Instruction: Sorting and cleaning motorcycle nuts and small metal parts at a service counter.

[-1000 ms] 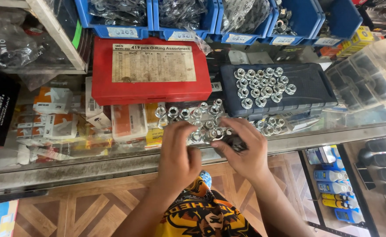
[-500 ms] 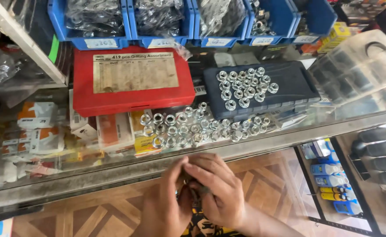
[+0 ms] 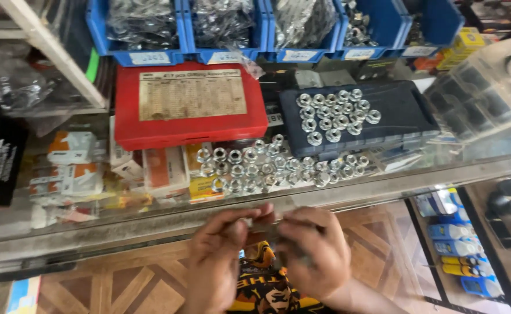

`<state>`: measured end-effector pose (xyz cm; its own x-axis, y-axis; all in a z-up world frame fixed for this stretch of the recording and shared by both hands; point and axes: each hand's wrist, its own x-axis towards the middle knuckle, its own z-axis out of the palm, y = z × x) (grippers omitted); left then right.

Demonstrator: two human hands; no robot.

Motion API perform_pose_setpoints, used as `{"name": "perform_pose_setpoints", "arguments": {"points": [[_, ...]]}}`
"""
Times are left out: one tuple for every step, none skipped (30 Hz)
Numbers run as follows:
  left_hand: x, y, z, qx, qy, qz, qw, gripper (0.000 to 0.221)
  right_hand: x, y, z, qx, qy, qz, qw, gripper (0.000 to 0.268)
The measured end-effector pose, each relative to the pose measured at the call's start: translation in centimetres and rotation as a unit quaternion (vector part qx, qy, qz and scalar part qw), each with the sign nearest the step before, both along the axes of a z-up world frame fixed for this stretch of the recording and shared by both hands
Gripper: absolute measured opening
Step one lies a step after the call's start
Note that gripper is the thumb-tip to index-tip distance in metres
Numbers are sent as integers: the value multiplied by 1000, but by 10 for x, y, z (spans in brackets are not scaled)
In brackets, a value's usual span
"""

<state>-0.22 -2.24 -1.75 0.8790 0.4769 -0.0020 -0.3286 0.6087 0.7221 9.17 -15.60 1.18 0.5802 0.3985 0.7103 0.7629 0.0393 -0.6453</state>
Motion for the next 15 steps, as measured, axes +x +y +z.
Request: {"name": "perform_pose_setpoints", "arguments": {"points": [[2, -4, 2, -22, -29, 18, 999, 29, -1, -1, 4, -94, -106, -19, 990, 33], [1, -6, -1, -20, -26, 23, 999, 29, -2, 2, 2, -93, -103, -13, 990, 33], [1, -8, -5, -86, 11, 14, 996, 31, -3, 6, 1, -83, -128, 12, 988, 33], [1, -9, -8, -152, 47, 6, 987, 33, -4, 9, 0, -73, -153, 36, 985, 33], [-1, -8, -9, -152, 47, 10, 987, 33, -3, 10, 0, -71, -153, 40, 985, 33], [-3, -6, -10, -182, 37, -17, 982, 34, -2, 12, -1, -71, -152, 26, 986, 33], [-5, -5, -11, -213, 27, -45, 976, 36, -1, 13, -1, -72, -150, 10, 986, 33], [-5, -3, -10, -213, 29, -43, 976, 36, 0, 13, 1, -71, -148, 12, 986, 33], [-5, -2, -10, -218, 21, -43, 975, 36, 1, 13, 2, -71, -137, -11, 988, 32], [-5, 0, -9, -222, 14, -43, 974, 37, 2, 14, 4, -72, -125, -34, 989, 31], [-4, 1, -9, -223, 15, -40, 974, 37, 4, 13, 6, -72, -124, -32, 989, 31], [-4, 3, -9, -199, 22, -57, 978, 33, 6, 12, 8, -66, -116, 2, 991, 31], [-3, 6, -9, -174, 29, -75, 981, 30, 8, 11, 11, -58, -108, 34, 992, 31], [-3, 8, -12, -174, 29, -74, 981, 30, 11, 9, 17, -58, -108, 35, 992, 31], [-3, 9, -15, -154, 21, -94, 983, 29, 14, 6, 24, -91, -129, 54, 986, 31]]}}
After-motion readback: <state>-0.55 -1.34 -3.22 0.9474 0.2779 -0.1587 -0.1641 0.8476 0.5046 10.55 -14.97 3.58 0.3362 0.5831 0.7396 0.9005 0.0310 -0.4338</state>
